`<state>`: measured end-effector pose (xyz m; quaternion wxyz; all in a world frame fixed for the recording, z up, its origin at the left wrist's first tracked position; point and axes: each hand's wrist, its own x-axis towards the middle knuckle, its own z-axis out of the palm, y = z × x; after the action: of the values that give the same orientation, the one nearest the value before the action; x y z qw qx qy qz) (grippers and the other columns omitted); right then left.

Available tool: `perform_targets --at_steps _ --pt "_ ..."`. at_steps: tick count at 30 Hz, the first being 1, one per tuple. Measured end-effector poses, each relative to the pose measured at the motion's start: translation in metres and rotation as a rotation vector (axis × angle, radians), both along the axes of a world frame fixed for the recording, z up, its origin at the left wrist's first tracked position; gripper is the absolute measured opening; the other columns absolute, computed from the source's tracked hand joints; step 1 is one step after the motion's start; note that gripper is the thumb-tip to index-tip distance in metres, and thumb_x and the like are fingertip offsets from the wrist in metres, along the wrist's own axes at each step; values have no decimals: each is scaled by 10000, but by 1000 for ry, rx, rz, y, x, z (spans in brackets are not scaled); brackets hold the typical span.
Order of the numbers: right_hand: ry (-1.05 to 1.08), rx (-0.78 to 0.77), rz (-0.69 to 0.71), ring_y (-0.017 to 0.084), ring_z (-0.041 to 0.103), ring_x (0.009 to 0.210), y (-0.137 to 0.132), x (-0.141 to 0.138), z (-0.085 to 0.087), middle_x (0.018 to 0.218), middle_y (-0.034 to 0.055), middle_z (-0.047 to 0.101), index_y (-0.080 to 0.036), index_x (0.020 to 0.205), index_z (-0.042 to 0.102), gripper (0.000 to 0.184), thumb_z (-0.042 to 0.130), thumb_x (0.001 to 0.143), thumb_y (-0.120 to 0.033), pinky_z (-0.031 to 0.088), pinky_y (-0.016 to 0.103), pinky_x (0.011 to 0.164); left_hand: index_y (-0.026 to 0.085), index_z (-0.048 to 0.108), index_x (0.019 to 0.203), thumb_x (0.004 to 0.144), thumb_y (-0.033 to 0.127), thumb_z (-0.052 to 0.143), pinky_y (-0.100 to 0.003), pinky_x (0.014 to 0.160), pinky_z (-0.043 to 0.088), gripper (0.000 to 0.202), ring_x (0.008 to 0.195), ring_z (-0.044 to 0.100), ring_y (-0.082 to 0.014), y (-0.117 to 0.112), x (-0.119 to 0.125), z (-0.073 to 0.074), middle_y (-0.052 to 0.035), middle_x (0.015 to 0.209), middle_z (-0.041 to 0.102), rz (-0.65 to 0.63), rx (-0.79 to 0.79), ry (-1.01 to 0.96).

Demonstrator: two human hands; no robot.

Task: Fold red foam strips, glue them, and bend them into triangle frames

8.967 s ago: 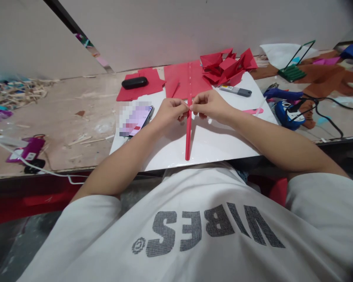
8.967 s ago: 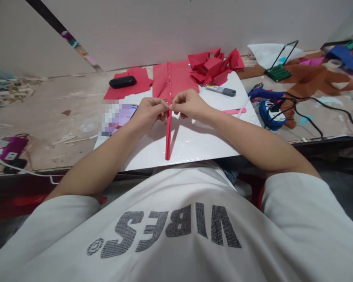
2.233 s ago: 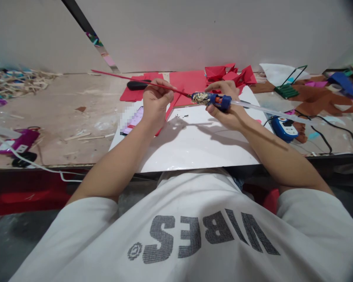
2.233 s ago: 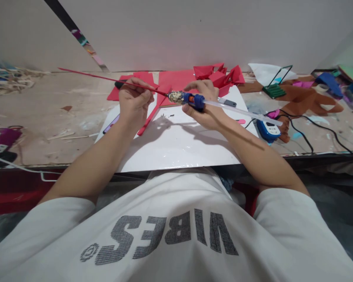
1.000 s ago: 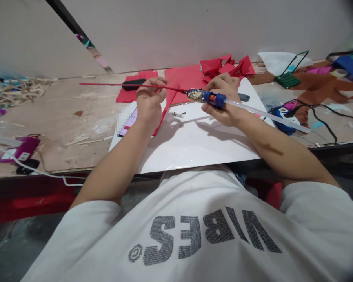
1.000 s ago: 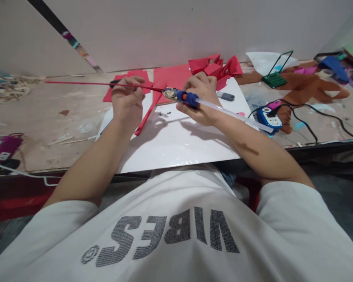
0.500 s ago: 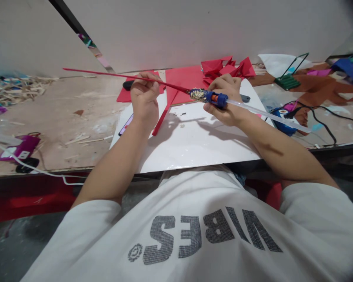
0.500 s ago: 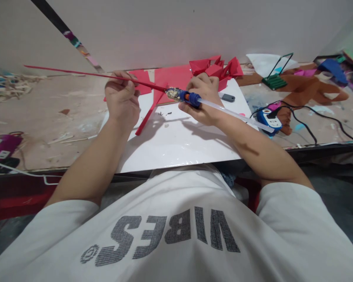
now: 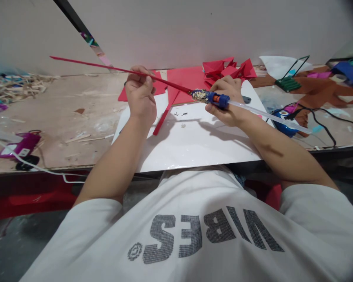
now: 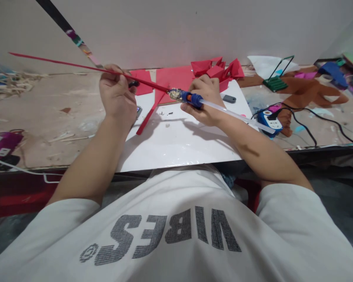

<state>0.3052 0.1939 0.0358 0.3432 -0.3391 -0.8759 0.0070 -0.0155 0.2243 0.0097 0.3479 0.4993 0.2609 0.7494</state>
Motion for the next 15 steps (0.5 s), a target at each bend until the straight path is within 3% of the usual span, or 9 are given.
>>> perform_targets --at_steps 3,8,12,15 --pt "-22 -1 -12 441 641 1207 2 1 -1 1145 149 764 -280 863 723 549 548 1039 -770 456 718 1079 255 420 997 878 483 1045 -321 682 322 675 914 524 -145 1 -2 0 9 1000 622 46 -15 23" --pt "3 -34 22 424 608 1172 7 2 -2 1137 147 768 -293 838 705 546 609 993 -808 431 706 1078 259 402 992 735 545 1116 -325 696 338 811 891 485 -147 8 -8 -1 32 993 643 35 -15 1" --pt "29 -78 42 437 595 1183 7 2 0 1134 153 762 -299 828 699 576 625 961 -854 403 725 1110 265 393 1009 820 506 1066 -334 711 346 740 901 507 -161 9 -12 0 32 969 634 35 -42 13" --pt "42 -123 31 448 580 1207 6 2 1 1150 141 756 -323 804 690 608 617 909 -918 366 738 1137 267 405 1017 800 463 1081 -327 716 350 736 932 543 -164 9 -16 0 36 1010 652 -2 -26 -17"
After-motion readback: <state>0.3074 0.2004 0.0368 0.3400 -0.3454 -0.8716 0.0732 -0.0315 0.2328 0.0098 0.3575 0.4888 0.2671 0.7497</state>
